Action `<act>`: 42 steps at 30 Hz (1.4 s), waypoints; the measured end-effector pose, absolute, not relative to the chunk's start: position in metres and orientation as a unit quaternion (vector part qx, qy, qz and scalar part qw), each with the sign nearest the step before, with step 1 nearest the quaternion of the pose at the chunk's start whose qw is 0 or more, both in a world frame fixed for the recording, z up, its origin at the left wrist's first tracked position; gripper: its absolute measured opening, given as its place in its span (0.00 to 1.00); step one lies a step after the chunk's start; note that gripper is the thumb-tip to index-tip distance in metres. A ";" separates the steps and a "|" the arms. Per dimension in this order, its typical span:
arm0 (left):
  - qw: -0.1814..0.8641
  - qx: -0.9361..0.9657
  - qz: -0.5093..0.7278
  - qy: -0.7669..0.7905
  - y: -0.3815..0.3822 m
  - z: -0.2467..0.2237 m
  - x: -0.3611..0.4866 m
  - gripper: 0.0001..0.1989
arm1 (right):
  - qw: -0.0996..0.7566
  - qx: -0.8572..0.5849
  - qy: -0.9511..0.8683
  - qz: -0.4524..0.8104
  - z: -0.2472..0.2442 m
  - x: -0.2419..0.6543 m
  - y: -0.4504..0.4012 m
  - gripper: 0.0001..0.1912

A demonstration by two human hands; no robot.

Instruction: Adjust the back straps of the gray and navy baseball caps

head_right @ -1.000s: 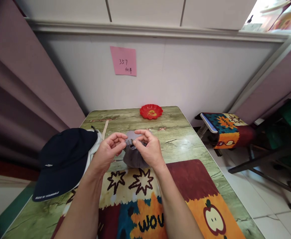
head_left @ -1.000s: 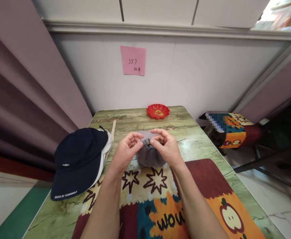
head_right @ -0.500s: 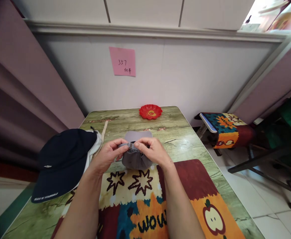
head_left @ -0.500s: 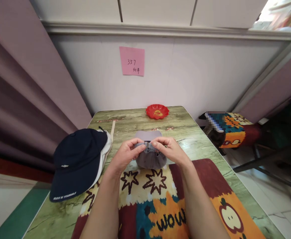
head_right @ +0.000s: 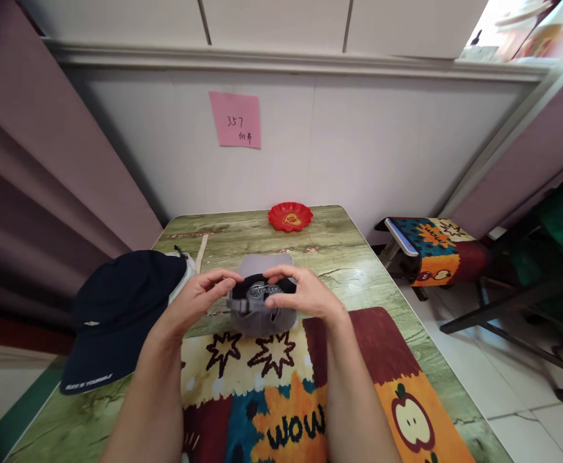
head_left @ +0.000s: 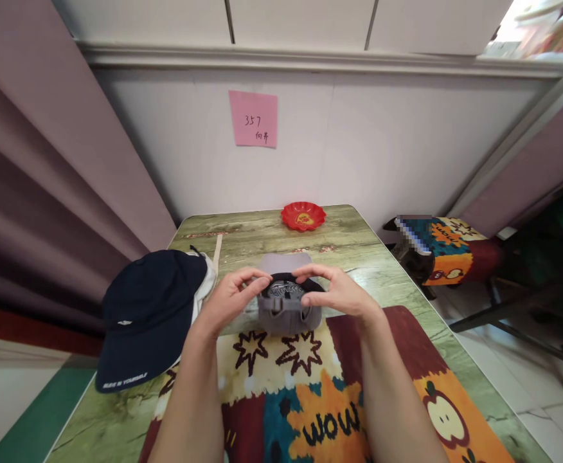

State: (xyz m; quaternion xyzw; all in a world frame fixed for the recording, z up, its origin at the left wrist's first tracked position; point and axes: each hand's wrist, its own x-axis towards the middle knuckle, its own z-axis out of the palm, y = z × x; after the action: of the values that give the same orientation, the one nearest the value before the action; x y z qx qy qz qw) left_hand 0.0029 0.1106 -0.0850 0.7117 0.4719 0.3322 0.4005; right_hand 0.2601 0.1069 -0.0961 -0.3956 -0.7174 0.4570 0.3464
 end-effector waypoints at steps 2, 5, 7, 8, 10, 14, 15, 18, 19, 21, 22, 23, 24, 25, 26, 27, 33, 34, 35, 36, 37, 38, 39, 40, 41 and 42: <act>0.364 0.718 0.312 0.504 0.113 -0.089 -0.009 0.17 | 0.313 -0.407 -0.738 0.438 -0.105 0.274 0.110 0.28; 0.272 0.735 0.258 0.565 0.120 -0.104 -0.024 0.16 | 0.278 -0.514 -0.737 0.339 -0.126 0.292 0.116 0.20; 0.199 0.744 0.202 0.605 0.124 -0.118 -0.030 0.21 | 0.254 -0.586 -0.723 0.263 -0.140 0.298 0.120 0.22; 0.174 0.749 0.180 0.614 0.125 -0.124 -0.031 0.26 | 0.243 -0.602 -0.722 0.240 -0.145 0.299 0.122 0.25; 0.159 0.762 0.160 0.606 0.127 -0.134 -0.031 0.35 | 0.230 -0.598 -0.734 0.226 -0.153 0.300 0.124 0.31; 0.175 0.791 0.156 0.565 0.129 -0.143 -0.022 0.39 | 0.219 -0.553 -0.769 0.233 -0.162 0.291 0.127 0.37; 0.176 0.800 0.156 0.552 0.129 -0.144 -0.019 0.37 | 0.214 -0.547 -0.774 0.235 -0.163 0.288 0.128 0.36; 0.175 0.819 0.161 0.522 0.130 -0.140 -0.011 0.26 | 0.209 -0.539 -0.780 0.240 -0.161 0.280 0.129 0.25; 0.180 0.820 0.167 0.517 0.129 -0.136 -0.009 0.21 | 0.217 -0.535 -0.780 0.242 -0.157 0.278 0.129 0.20; 0.214 0.817 0.192 0.499 0.125 -0.122 -0.008 0.15 | 0.258 -0.510 -0.781 0.254 -0.145 0.276 0.127 0.12; 0.249 0.813 0.212 0.482 0.122 -0.114 -0.008 0.13 | 0.289 -0.490 -0.778 0.266 -0.138 0.276 0.125 0.08; 0.295 0.803 0.240 0.460 0.118 -0.105 -0.009 0.11 | 0.325 -0.469 -0.770 0.285 -0.130 0.276 0.123 0.06; 0.350 0.782 0.274 0.437 0.113 -0.097 -0.009 0.09 | 0.363 -0.448 -0.756 0.311 -0.123 0.276 0.121 0.04; 0.410 0.748 0.316 0.416 0.109 -0.090 -0.010 0.08 | 0.398 -0.430 -0.734 0.342 -0.116 0.274 0.118 0.05; 0.466 0.700 0.367 0.398 0.106 -0.086 -0.010 0.06 | 0.432 -0.415 -0.706 0.378 -0.111 0.272 0.116 0.08; 0.511 0.639 0.426 0.386 0.104 -0.085 -0.009 0.06 | 0.461 -0.402 -0.672 0.417 -0.107 0.269 0.114 0.10; 0.657 0.326 0.573 0.366 0.121 -0.103 0.010 0.09 | 0.560 -0.337 -0.424 0.628 -0.105 0.240 0.113 0.18; 0.679 0.316 0.560 0.355 0.125 -0.105 0.012 0.11 | 0.560 -0.329 -0.397 0.648 -0.105 0.237 0.114 0.18; 0.695 0.312 0.551 0.341 0.128 -0.106 0.014 0.14 | 0.558 -0.321 -0.379 0.665 -0.105 0.235 0.115 0.19; 0.706 0.310 0.548 0.324 0.130 -0.107 0.015 0.16 | 0.553 -0.314 -0.371 0.677 -0.105 0.235 0.116 0.21; 0.712 0.307 0.552 0.309 0.130 -0.106 0.015 0.19 | 0.550 -0.308 -0.369 0.683 -0.105 0.235 0.116 0.24; 0.711 0.303 0.562 0.295 0.129 -0.105 0.014 0.21 | 0.549 -0.304 -0.372 0.683 -0.105 0.235 0.116 0.28; 0.705 0.301 0.576 0.283 0.128 -0.104 0.013 0.24 | 0.551 -0.302 -0.376 0.681 -0.106 0.235 0.116 0.31; 0.695 0.301 0.593 0.273 0.126 -0.104 0.012 0.26 | 0.556 -0.303 -0.377 0.676 -0.108 0.234 0.115 0.34; 0.679 0.303 0.613 0.265 0.125 -0.104 0.011 0.27 | 0.562 -0.305 -0.374 0.672 -0.110 0.232 0.115 0.35; 0.659 0.309 0.634 0.261 0.123 -0.105 0.010 0.28 | 0.567 -0.308 -0.369 0.669 -0.113 0.230 0.114 0.34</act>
State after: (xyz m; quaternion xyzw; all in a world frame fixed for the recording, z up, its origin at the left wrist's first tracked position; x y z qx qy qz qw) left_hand 0.0101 0.1235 -0.1046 0.3089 0.2615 0.6341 0.6589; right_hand 0.2300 0.1142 -0.1127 -0.3078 -0.3691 0.6694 0.5665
